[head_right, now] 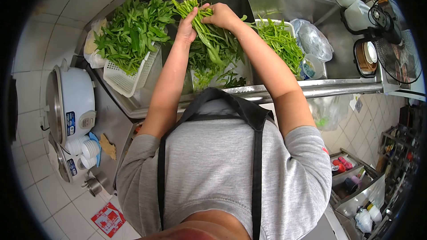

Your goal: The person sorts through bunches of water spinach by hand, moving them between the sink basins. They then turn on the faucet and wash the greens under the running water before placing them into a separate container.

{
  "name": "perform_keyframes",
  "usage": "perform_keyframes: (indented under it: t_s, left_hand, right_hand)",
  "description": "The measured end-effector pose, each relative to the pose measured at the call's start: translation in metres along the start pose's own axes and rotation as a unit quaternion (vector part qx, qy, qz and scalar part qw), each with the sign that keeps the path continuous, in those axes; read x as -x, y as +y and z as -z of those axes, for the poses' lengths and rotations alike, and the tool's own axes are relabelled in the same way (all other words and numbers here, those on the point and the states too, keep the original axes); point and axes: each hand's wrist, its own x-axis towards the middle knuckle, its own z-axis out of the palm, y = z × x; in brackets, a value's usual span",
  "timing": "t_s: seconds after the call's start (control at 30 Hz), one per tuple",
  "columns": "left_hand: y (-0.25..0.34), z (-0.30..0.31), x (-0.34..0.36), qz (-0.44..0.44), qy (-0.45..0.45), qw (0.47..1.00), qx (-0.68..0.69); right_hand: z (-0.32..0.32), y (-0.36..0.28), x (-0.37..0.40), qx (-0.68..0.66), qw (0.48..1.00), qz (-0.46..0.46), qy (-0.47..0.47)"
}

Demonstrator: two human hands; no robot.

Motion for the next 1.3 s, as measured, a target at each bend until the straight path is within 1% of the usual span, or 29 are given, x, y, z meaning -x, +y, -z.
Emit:
perform_keyframes:
  t_s: [0.07, 0.1, 0.13, 0.17, 0.2, 0.23, 0.27, 0.33, 0.4, 0.47, 0.5, 0.53, 0.57, 0.63, 0.67, 0.7, 0.77, 0.8, 0.87, 0.9, 1.0, 1.07, 1.1, 1.13, 1.17, 1.2, 1.23, 1.27, 1.3]
  left_hand:
    - [-0.001, 0.005, -0.003, 0.017, 0.018, 0.999, -0.02]
    - [0.0, 0.007, -0.003, 0.01, 0.037, 0.999, -0.038]
    - [0.001, 0.008, -0.004, 0.01, 0.037, 0.999, -0.038]
    - [0.003, 0.009, -0.004, -0.02, 0.068, 0.996, -0.047]
    - [0.006, 0.008, -0.003, -0.05, 0.1, 0.992, -0.055]
    - [0.01, 0.008, -0.004, -0.044, 0.077, 0.995, -0.047]
    - [0.015, 0.009, -0.004, -0.045, 0.077, 0.995, -0.047]
    - [0.022, 0.011, -0.002, -0.024, 0.039, 0.995, -0.084]
    - [0.025, 0.013, -0.004, -0.013, 0.033, 0.994, -0.101]
    - [0.029, 0.004, -0.002, 0.045, 0.03, 0.983, -0.174]
    - [0.025, 0.003, -0.002, 0.047, 0.024, 0.98, -0.191]
    - [0.022, 0.001, -0.005, 0.043, 0.007, 0.974, -0.223]
    - [0.019, 0.001, -0.006, 0.027, 0.013, 0.968, -0.247]
    - [0.019, -0.003, -0.006, 0.011, 0.018, 0.962, -0.271]
    - [0.019, -0.004, -0.005, -0.002, 0.046, 0.963, -0.265]
    - [0.02, -0.005, -0.005, -0.015, 0.073, 0.963, -0.259]
    - [0.023, -0.006, -0.004, -0.03, 0.077, 0.963, -0.255]
    - [0.025, -0.006, -0.003, -0.044, 0.081, 0.964, -0.251]
    - [0.026, -0.006, -0.003, -0.041, 0.077, 0.964, -0.252]
    - [0.026, -0.008, -0.003, -0.051, 0.075, 0.958, -0.273]
    - [0.025, -0.011, -0.002, -0.067, 0.065, 0.948, -0.306]
    - [0.026, -0.013, -0.002, -0.072, 0.056, 0.944, -0.317]
    - [0.026, -0.013, -0.003, -0.079, 0.062, 0.933, -0.347]
    - [0.026, -0.013, -0.003, -0.087, 0.068, 0.92, -0.376]
    - [0.025, -0.013, -0.003, -0.087, 0.069, 0.92, -0.376]
    - [0.023, -0.014, -0.003, -0.11, 0.086, 0.91, -0.39]
    - [0.021, -0.015, -0.003, -0.133, 0.103, 0.9, -0.403]
    - [0.018, -0.017, -0.003, -0.133, 0.103, 0.9, -0.403]
    - [0.015, -0.019, -0.002, -0.152, 0.121, 0.9, -0.39]
  right_hand:
    - [0.004, 0.005, -0.001, -0.009, 1.0, 0.013, 0.013]
    - [0.013, -0.007, 0.009, -0.077, 0.997, -0.01, 0.01]
    - [0.02, -0.013, 0.015, -0.145, 0.989, -0.034, 0.007]
    - [0.027, -0.01, 0.015, -0.168, 0.982, -0.08, -0.027]
    - [0.03, -0.006, 0.014, -0.162, 0.983, -0.087, -0.019]
    - [0.034, -0.002, 0.014, -0.191, 0.978, -0.078, -0.034]
    - [0.039, 0.003, 0.014, -0.22, 0.972, -0.068, -0.049]
    - [0.046, 0.007, 0.014, -0.211, 0.973, -0.066, -0.063]
    - [0.049, 0.007, 0.014, -0.202, 0.974, -0.065, -0.076]
    - [0.048, 0.002, 0.015, -0.177, 0.98, -0.063, -0.064]
    - [0.045, 0.001, 0.014, -0.177, 0.98, -0.062, -0.064]
    - [0.041, 0.001, 0.013, -0.132, 0.987, -0.049, -0.073]
    - [0.039, 0.001, 0.012, -0.087, 0.992, -0.036, -0.081]
    - [0.04, -0.001, 0.012, -0.069, 0.993, -0.042, -0.09]
    - [0.041, -0.001, 0.012, -0.05, 0.993, -0.047, -0.099]
    - [0.043, 0.0, 0.013, -0.05, 0.993, -0.047, -0.099]
    - [0.05, 0.004, 0.016, -0.11, 0.982, -0.063, -0.137]
    - [0.052, 0.005, 0.017, -0.11, 0.982, -0.063, -0.137]
    - [0.056, 0.005, 0.019, -0.165, 0.968, -0.065, -0.176]
    - [0.055, 0.006, 0.019, -0.165, 0.968, -0.065, -0.176]
    - [0.048, 0.008, 0.017, -0.151, 0.975, -0.06, -0.15]
    - [0.045, 0.011, 0.015, -0.18, 0.974, -0.054, -0.128]
    - [0.046, 0.012, 0.014, -0.18, 0.974, -0.054, -0.128]
    - [0.046, 0.014, 0.013, -0.166, 0.978, -0.063, -0.107]
    - [0.046, 0.015, 0.011, -0.151, 0.982, -0.072, -0.085]
    - [0.043, 0.019, 0.007, -0.151, 0.982, -0.072, -0.086]
    - [0.037, 0.024, 0.004, -0.207, 0.976, -0.058, -0.038]
    - [0.032, 0.028, 0.001, -0.262, 0.964, -0.044, 0.01]
    - [0.03, 0.029, -0.003, -0.263, 0.962, -0.063, 0.043]
